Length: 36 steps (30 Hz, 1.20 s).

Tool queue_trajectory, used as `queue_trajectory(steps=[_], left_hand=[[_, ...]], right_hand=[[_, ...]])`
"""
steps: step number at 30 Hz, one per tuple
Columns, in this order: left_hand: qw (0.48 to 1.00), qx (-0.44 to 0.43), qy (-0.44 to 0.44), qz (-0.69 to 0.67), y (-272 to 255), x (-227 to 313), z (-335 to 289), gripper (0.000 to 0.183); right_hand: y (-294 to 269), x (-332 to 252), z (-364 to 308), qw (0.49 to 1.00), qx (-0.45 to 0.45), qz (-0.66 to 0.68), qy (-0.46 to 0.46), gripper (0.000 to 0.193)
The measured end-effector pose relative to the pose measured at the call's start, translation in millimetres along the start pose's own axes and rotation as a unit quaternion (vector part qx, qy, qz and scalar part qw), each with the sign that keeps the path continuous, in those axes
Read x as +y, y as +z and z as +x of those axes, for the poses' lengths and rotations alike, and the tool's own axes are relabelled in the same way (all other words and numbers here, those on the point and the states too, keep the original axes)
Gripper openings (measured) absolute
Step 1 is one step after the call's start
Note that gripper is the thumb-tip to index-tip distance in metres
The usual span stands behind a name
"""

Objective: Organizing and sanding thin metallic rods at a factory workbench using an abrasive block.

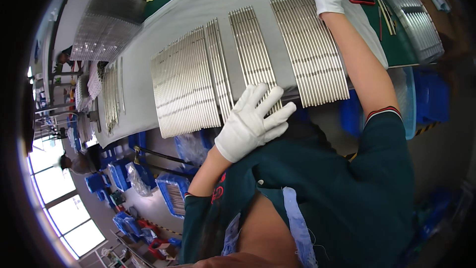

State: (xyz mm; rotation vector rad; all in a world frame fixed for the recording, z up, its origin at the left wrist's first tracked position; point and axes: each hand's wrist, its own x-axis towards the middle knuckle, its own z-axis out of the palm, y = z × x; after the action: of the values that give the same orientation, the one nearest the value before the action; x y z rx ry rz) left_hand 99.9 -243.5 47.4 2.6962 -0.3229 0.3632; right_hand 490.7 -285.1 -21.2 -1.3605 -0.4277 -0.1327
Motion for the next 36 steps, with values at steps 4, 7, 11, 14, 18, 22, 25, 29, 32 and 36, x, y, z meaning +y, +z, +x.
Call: queue_trajectory(steps=[4, 7, 11, 14, 18, 22, 25, 29, 32, 36], left_hand=[[0.994, -0.03, -0.08, 0.067, -16.5, -5.5, -18.4, 0.06], [0.977, 0.009, -0.141, 0.162, -31.4, -15.7, -49.4, 0.076], [0.955, -0.022, -0.198, 0.22, -30.6, -17.3, -74.8, 0.074], [0.961, -0.023, -0.187, 0.202, -23.4, -15.6, -73.6, 0.075], [0.977, -0.023, -0.135, 0.161, -12.1, -11.5, -52.3, 0.073], [0.987, -0.029, -0.101, 0.123, -4.4, -5.0, -30.5, 0.067], [0.988, -0.037, -0.096, 0.119, -3.2, -2.8, -27.4, 0.068], [0.98, -0.031, -0.131, 0.148, -11.1, -5.0, -45.5, 0.072], [0.97, -0.035, -0.176, 0.165, -19.7, -7.2, -65.4, 0.076], [0.96, -0.048, -0.209, 0.179, -25.9, -6.5, -79.0, 0.083]], right_hand=[[-2.5, 1.9, 1.8, 1.0, -0.016, 0.022, -0.007, 0.069], [-1.1, 0.1, 0.5, 1.0, -0.017, 0.025, -0.003, 0.069], [0.8, -3.5, -4.2, 1.0, -0.016, -0.022, 0.007, 0.072], [2.5, -4.0, -5.5, 0.999, -0.029, -0.028, 0.001, 0.074], [3.7, -0.3, -3.8, 0.999, -0.031, 0.013, -0.015, 0.076], [-1.3, 2.1, -3.1, 0.999, -0.025, -0.038, -0.02, 0.076], [-3.3, 0.9, -2.6, 0.999, -0.03, -0.037, -0.022, 0.076], [-1.4, -3.3, -1.9, 0.997, -0.026, -0.069, -0.023, 0.076], [2.1, -5.5, -2.6, 0.999, -0.036, -0.018, -0.033, 0.075], [3.4, -4.9, -6.2, 0.999, -0.046, 0.0, -0.007, 0.076]])
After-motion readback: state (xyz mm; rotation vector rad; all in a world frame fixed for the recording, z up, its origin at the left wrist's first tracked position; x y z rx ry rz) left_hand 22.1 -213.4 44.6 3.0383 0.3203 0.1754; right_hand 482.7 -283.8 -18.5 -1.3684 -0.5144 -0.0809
